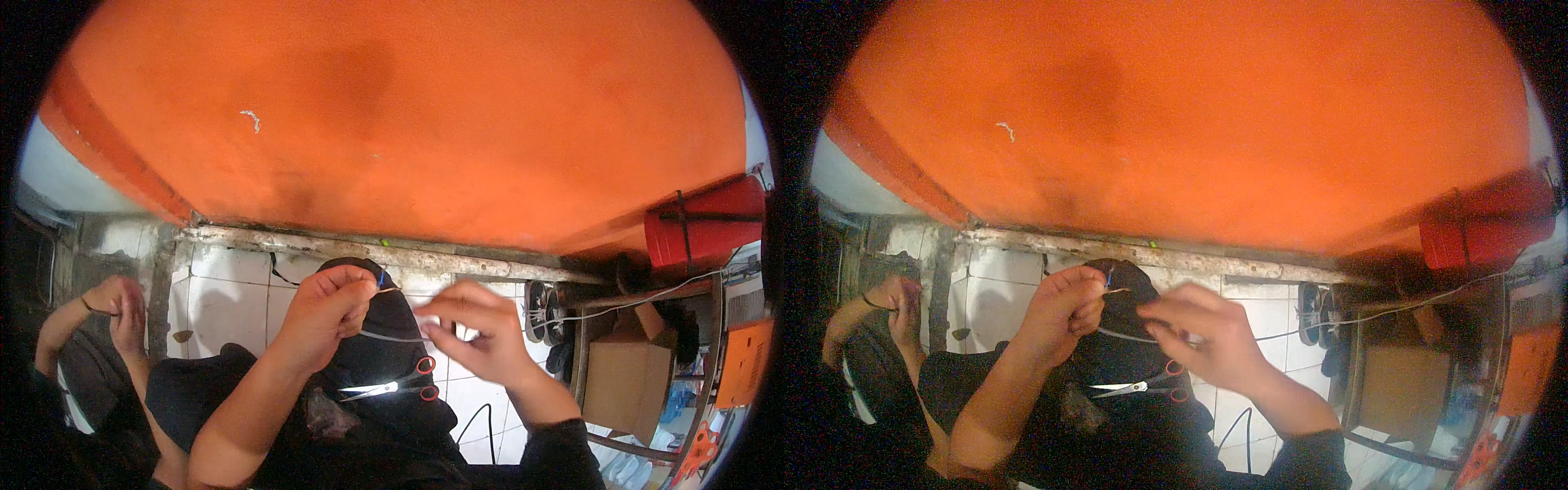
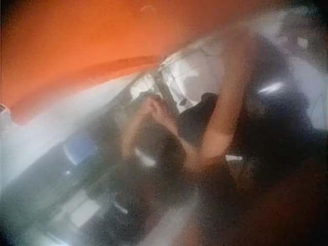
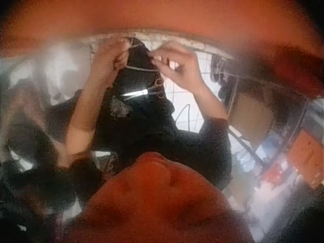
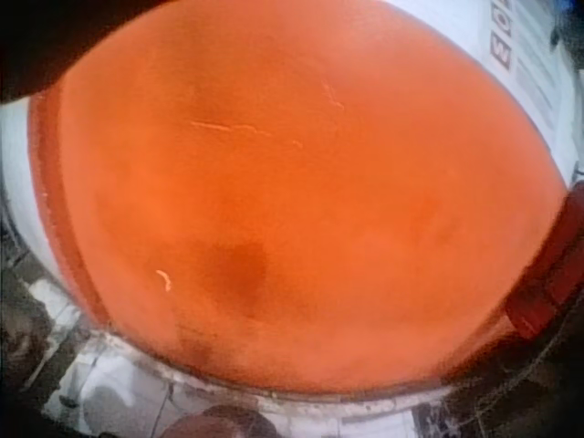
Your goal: The person sits on the floor and uses electrical tape to wrap and secure a connection between two wires. They hold the wires together and wrap the tape around the joint multiple times to insulate the connection.
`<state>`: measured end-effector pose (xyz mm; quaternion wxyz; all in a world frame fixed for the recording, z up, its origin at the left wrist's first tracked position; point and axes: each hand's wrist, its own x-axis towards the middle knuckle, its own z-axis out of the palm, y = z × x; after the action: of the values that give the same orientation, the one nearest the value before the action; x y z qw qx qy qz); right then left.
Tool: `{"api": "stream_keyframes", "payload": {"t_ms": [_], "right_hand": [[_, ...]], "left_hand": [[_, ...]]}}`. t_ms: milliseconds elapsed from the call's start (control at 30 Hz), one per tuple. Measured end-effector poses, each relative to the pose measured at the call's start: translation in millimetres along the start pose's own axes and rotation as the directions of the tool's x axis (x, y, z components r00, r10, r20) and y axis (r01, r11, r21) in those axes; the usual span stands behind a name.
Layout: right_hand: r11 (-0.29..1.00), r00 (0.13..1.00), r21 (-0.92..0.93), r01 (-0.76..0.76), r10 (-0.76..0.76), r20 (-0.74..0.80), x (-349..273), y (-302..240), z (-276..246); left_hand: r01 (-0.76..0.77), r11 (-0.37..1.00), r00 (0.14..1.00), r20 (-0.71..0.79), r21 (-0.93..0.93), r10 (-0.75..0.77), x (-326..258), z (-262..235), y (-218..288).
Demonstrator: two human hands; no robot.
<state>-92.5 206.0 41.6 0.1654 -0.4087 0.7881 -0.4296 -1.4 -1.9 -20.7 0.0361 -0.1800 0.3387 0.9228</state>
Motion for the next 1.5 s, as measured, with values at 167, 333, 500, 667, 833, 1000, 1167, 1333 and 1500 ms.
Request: {"api": "stream_keyframes", "payload": {"t_ms": [167, 333, 500, 667, 833, 1000, 1167, 1333, 1500], "right_hand": [[0.925, 0.934, -0.153, 0.347, -0.356, -0.032, 51, 2, 10], [0.915, 0.922, -0.159, 0.371, -0.383, -0.056, 51, 8, 18], [0.921, 0.922, -0.152, 0.357, -0.374, -0.102, 49, 9, 23], [0.958, 0.946, -0.114, 0.265, -0.281, -0.160, 42, 5, 30], [0.968, 0.937, -0.183, 0.175, -0.221, -0.272, 46, 11, 27], [0.984, 0.956, 0.172, -0.048, 0.095, -0.276, 51, 24, 5], [0.981, 0.985, 0.169, -0.094, 0.116, -0.125, 41, 12, -2], [0.986, 0.989, 0.075, 0.149, -0.148, -0.022, 44, 2, -5], [0.966, 0.959, -0.011, 0.258, -0.255, 0.124, 56, 1, -6]], "left_hand": [[0.022, 0.998, 1.000, -0.001, 0.062, -0.022, -3, 6, -4], [0.016, 0.994, 0.999, -0.040, 0.108, -0.012, -9, 6, -3], [-0.047, 0.956, 0.996, -0.063, 0.291, 0.068, -11, 10, -2], [-0.176, 0.873, 0.981, 0.011, 0.454, 0.192, -13, 13, 0], [-0.279, 0.806, 0.953, 0.044, 0.522, 0.301, -13, 16, -3], [-0.232, 0.866, 0.968, 0.018, 0.444, 0.250, -16, 13, 0], [-0.183, 0.865, 0.977, -0.014, 0.467, 0.214, -14, 9, 3], [-0.254, 0.832, 0.962, 0.036, 0.492, 0.272, -10, 12, -1], [-0.409, 0.524, 0.888, 0.195, 0.747, 0.416, -10, 20, 2]]}}
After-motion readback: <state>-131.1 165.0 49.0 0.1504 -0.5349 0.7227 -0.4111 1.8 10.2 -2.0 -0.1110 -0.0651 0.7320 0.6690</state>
